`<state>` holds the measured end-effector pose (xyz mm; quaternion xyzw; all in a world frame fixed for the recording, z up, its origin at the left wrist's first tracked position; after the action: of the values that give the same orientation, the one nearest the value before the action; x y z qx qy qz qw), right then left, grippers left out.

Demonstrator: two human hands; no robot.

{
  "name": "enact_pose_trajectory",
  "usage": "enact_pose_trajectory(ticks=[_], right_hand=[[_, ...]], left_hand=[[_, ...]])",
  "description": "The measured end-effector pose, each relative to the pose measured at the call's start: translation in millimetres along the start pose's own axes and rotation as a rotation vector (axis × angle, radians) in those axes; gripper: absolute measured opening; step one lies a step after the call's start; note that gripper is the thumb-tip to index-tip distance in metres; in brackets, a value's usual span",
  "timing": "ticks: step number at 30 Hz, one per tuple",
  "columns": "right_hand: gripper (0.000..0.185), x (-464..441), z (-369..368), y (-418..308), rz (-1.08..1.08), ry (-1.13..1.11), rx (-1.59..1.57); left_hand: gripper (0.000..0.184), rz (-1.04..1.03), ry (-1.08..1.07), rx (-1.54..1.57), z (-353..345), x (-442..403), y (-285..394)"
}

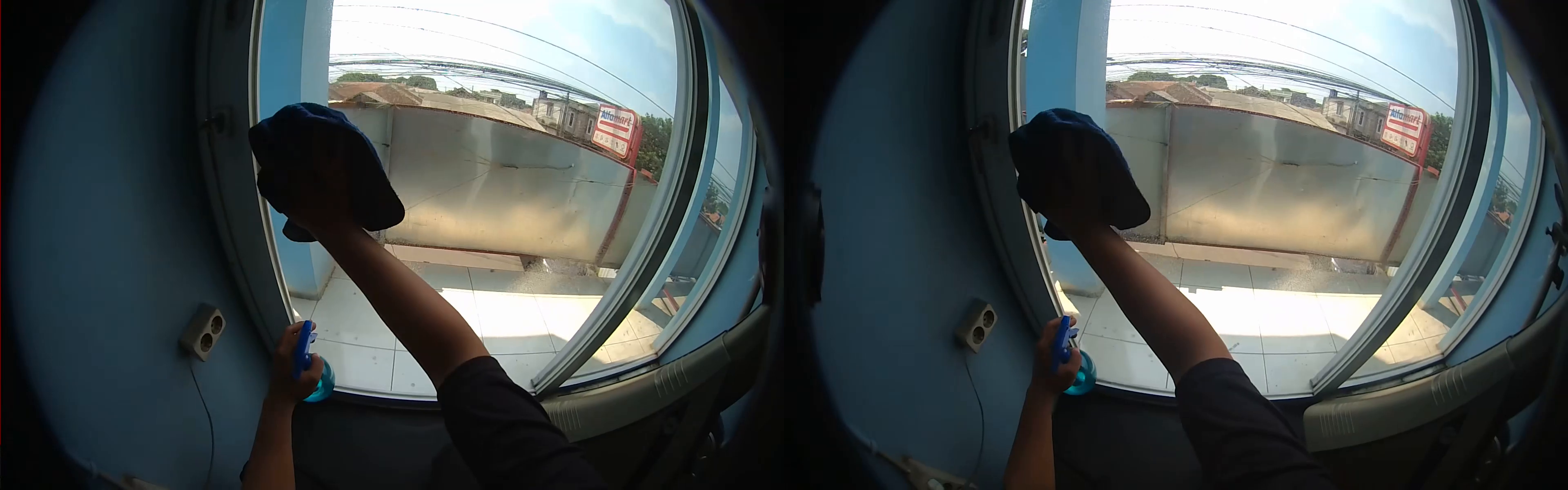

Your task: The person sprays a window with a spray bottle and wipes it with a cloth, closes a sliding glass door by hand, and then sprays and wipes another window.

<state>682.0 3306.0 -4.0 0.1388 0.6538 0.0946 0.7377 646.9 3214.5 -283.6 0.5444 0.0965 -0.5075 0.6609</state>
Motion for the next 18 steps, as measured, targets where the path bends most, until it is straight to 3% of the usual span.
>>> enact_pose_trajectory(ticks=[1,2,4,7,9,11,13,14,15,16,17,18], right_hand=[[0.026,37.5,-31.0,-0.3,-0.012,0.247,-0.072],[0.027,46.6,-46.4,4.0,-0.117,0.198,-0.350],[0.034,66.8,-69.3,7.0,-0.261,-0.353,-0.410],[0.035,96.0,-19.8,30.4,-0.280,-0.339,-0.442],[0.038,115.0,26.9,51.6,-0.192,-0.416,-0.253],[0.038,139.4,84.9,79.0,-0.115,-0.358,-0.139],[0.042,152.8,132.0,114.0,-0.277,-0.644,0.146],[0.041,142.3,173.3,125.2,-0.519,-0.595,0.082],[0.029,176.2,201.7,146.7,-0.214,-0.274,0.336],[0.020,180.0,228.8,169.1,-0.369,-0.181,0.171],[0.027,151.3,241.7,145.1,-0.261,-0.512,0.752],[0.028,168.0,272.6,144.8,-0.144,-0.199,0.671]], left_hand=[[0.055,0.069,-0.034,0.022,-0.9,1.3,1.1],[0.055,0.077,-0.036,0.016,-1.3,4.7,-0.1],[0.054,0.041,-0.051,-0.032,-3.8,7.1,-0.7],[0.053,0.094,-0.047,0.027,-7.5,12.9,-12.7],[0.052,0.128,-0.064,0.046,-8.1,14.1,-16.5],[0.052,0.143,-0.035,0.065,-6.5,15.3,-23.4],[0.053,0.179,-0.048,0.060,-5.2,15.7,-29.1],[0.053,0.213,-0.057,0.051,-5.7,15.1,-33.2],[0.053,0.211,-0.060,0.054,-6.4,13.6,-34.7],[0.053,0.203,-0.062,0.052,-7.6,12.4,-35.5],[0.053,0.197,-0.067,0.049,-9.1,12.4,-36.5],[0.053,0.194,-0.073,0.047,-11.1,13.9,-37.5]])
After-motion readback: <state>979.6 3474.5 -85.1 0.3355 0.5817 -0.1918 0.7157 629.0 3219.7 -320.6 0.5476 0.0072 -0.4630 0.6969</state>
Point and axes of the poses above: each hand's wrist, its own x-axis away from the middle knuckle, its own z-axis out of the back of the hand, y = z × x, the point moved 8 cm from there along -x, towards the middle knuckle, and after that the axes turned 2 degrees about -x, right-handed, at the moved point
